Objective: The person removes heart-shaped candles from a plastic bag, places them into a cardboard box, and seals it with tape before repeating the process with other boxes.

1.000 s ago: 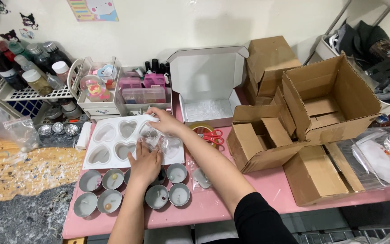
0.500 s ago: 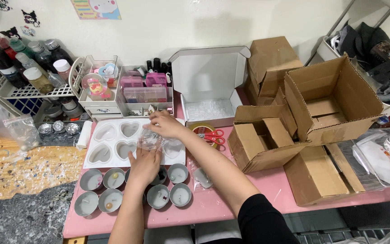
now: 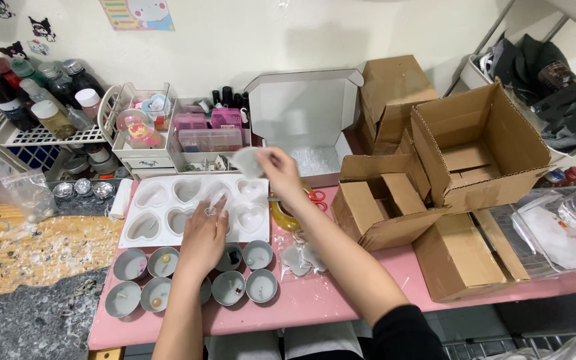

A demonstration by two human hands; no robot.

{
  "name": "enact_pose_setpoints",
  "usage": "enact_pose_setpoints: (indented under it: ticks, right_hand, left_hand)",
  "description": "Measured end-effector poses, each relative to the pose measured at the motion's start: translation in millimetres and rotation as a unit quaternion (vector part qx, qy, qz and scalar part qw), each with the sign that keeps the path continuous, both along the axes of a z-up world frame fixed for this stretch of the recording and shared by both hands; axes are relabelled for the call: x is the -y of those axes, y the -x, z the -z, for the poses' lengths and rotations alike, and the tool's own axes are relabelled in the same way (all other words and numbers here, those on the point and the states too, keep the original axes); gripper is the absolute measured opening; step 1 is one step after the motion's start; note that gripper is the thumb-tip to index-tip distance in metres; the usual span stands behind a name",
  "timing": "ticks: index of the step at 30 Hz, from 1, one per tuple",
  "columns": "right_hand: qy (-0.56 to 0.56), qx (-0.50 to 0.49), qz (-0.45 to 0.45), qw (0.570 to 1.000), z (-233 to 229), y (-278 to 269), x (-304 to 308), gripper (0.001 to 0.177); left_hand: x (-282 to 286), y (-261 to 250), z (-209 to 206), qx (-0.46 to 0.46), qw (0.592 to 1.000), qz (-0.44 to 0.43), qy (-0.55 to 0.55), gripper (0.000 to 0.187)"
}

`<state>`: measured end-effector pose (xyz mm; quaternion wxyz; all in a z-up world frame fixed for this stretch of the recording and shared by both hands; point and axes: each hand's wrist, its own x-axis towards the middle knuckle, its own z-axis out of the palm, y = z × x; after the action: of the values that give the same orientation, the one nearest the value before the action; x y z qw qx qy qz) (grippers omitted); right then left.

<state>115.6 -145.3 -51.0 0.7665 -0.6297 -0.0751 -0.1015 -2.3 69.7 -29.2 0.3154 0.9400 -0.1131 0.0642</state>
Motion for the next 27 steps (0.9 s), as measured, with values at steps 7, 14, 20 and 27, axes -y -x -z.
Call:
enact_pose_setpoints:
  ticks: [7,14,20,27]
  right_hand:
    - [-0.115,0.012,-0.025,0.993,-28.5,113.0,54.9,0.020]
    - [-0.117,0.004,-0.016,0.993,5.6,119.0,79.9,0.008]
    - [-0.122,-0.041,-0.001,0.992,-15.8,137.1,85.3,0.011]
    - [-0.069,0.044,-0.078,0.994,-20.6,136.2,71.4,0.015]
  left_hand:
    - [50.9,18.5,-55.8,0.034,0.992,0.030,0.116,0.043]
    - [106.2,-1.5,-51.3,0.038,0.970,0.065,0.229,0.033]
    - [105.3,-5.0,-28.6,0.020,0.975,0.041,0.217,0.027]
    - [102.2,1.2,-41.1,0.003,0.966,0.083,0.245,0.029]
